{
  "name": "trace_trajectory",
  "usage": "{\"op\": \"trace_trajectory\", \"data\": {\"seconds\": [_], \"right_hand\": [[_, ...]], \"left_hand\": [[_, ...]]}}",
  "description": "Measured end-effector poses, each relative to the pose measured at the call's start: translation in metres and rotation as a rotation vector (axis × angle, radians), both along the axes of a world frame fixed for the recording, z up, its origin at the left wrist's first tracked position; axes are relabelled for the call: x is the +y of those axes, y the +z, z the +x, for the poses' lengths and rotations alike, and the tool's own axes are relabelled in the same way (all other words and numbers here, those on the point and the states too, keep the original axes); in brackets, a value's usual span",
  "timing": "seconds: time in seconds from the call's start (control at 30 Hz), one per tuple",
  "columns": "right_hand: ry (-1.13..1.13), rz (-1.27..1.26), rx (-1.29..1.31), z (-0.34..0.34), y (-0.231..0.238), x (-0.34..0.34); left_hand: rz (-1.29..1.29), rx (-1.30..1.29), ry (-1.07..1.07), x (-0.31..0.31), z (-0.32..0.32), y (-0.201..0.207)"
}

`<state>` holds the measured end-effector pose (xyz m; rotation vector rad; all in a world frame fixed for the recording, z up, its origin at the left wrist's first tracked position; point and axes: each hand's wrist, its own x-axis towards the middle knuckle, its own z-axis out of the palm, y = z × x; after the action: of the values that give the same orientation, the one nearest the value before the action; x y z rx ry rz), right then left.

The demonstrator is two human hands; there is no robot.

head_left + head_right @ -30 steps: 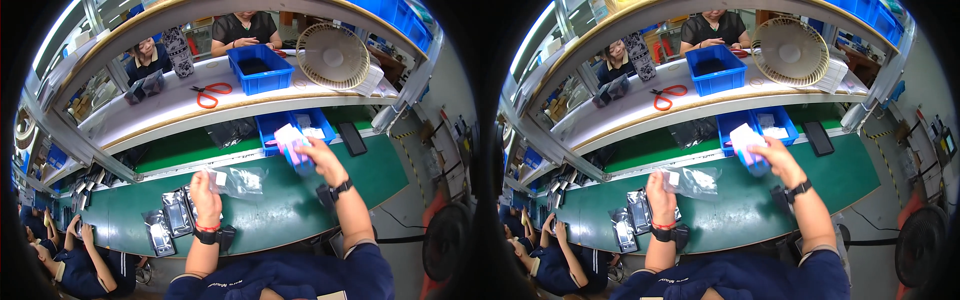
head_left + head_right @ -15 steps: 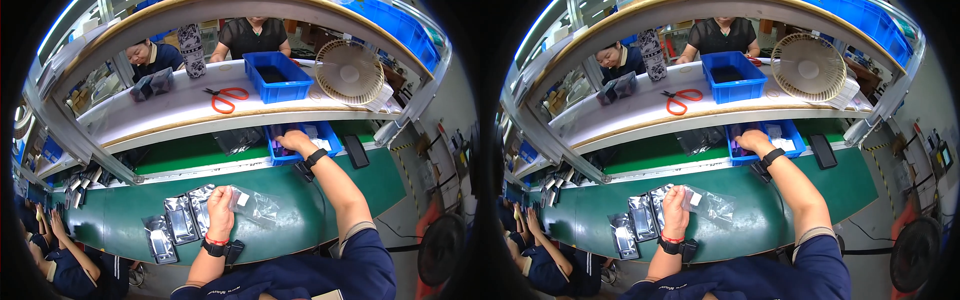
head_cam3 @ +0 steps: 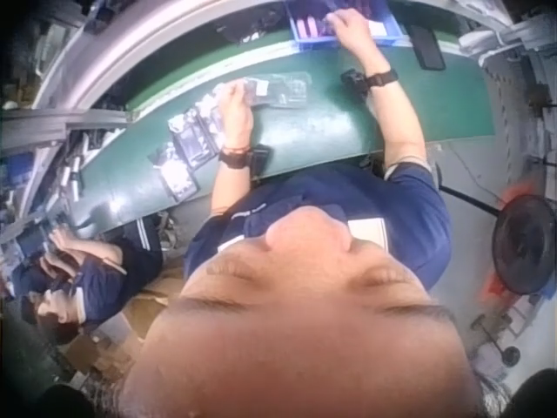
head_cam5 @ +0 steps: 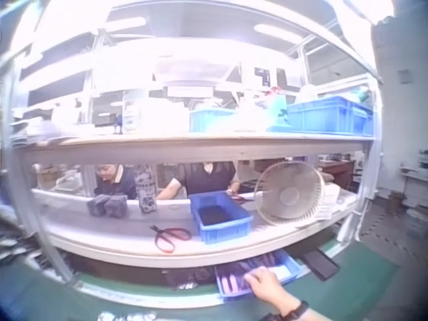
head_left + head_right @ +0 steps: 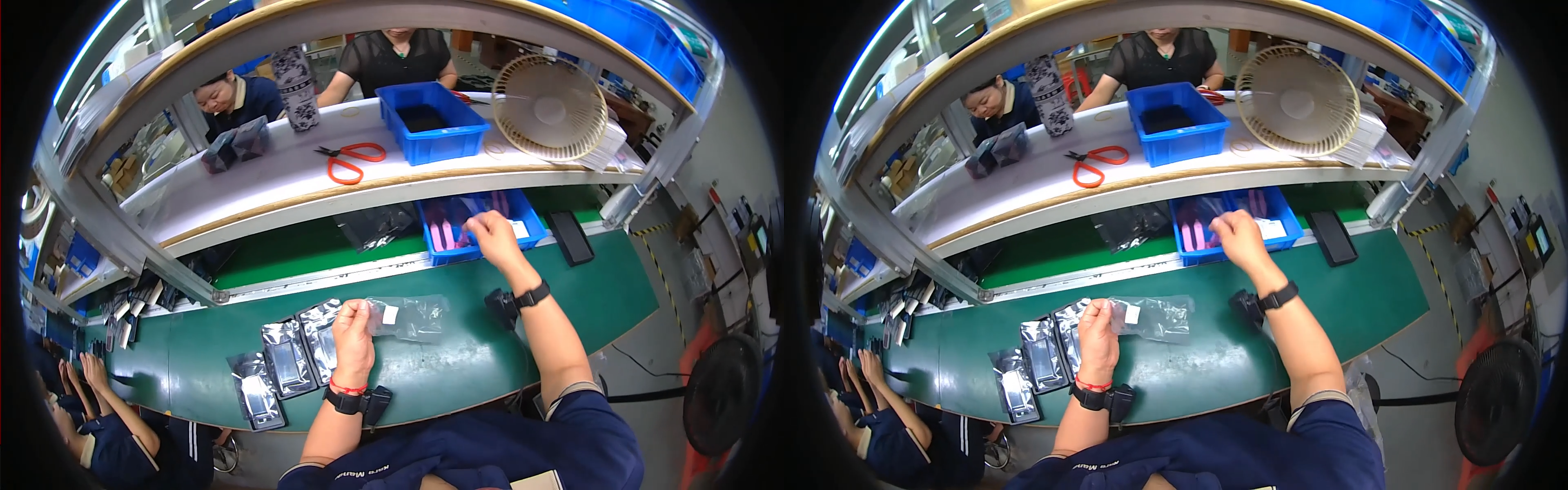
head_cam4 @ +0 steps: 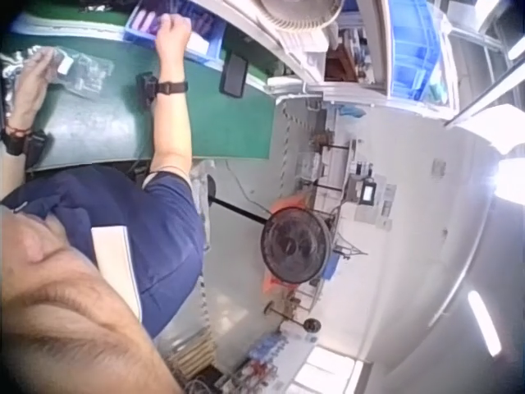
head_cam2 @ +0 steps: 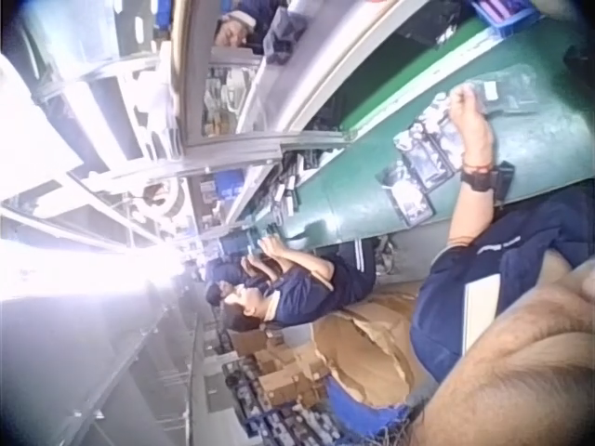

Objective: Assemble and package components into plastic frames, adding instructional booklets and wrapping them in protective bags on an assembly line.

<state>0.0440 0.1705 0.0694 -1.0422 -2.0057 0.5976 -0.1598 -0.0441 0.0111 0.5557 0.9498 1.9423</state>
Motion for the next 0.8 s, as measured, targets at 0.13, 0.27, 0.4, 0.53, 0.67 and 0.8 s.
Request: {"op": "trace_trajectory", "data": {"seconds": [0.13, 0.27, 0.4, 0.53, 0.67, 0.8], "right_hand": [[0.506, -0.210, 0.079, 0.025, 0.007, -0.077], [0.663, -0.100, -0.060, 0.034, -0.008, -0.133], [0.583, -0.351, 0.001, 0.075, -0.015, -0.150], [0.334, -0.596, 0.248, 0.165, -0.016, -0.172], [-0.182, -0.599, 0.752, 0.287, -0.070, -0.208], [-0.583, -0.495, 1.049, 0.352, -0.141, -0.220]], "left_hand": [[-0.009, -0.010, -0.087, -0.002, 0.012, 0.002], [0.022, -0.031, -0.386, -0.001, 0.054, 0.016], [-0.010, 0.237, -0.590, 0.009, 0.072, 0.033], [-0.100, 0.806, -0.572, 0.056, 0.069, 0.066], [0.026, 1.464, -0.514, 0.140, 0.089, 0.092], [-0.093, 1.497, -0.564, 0.210, 0.112, 0.095]]}}
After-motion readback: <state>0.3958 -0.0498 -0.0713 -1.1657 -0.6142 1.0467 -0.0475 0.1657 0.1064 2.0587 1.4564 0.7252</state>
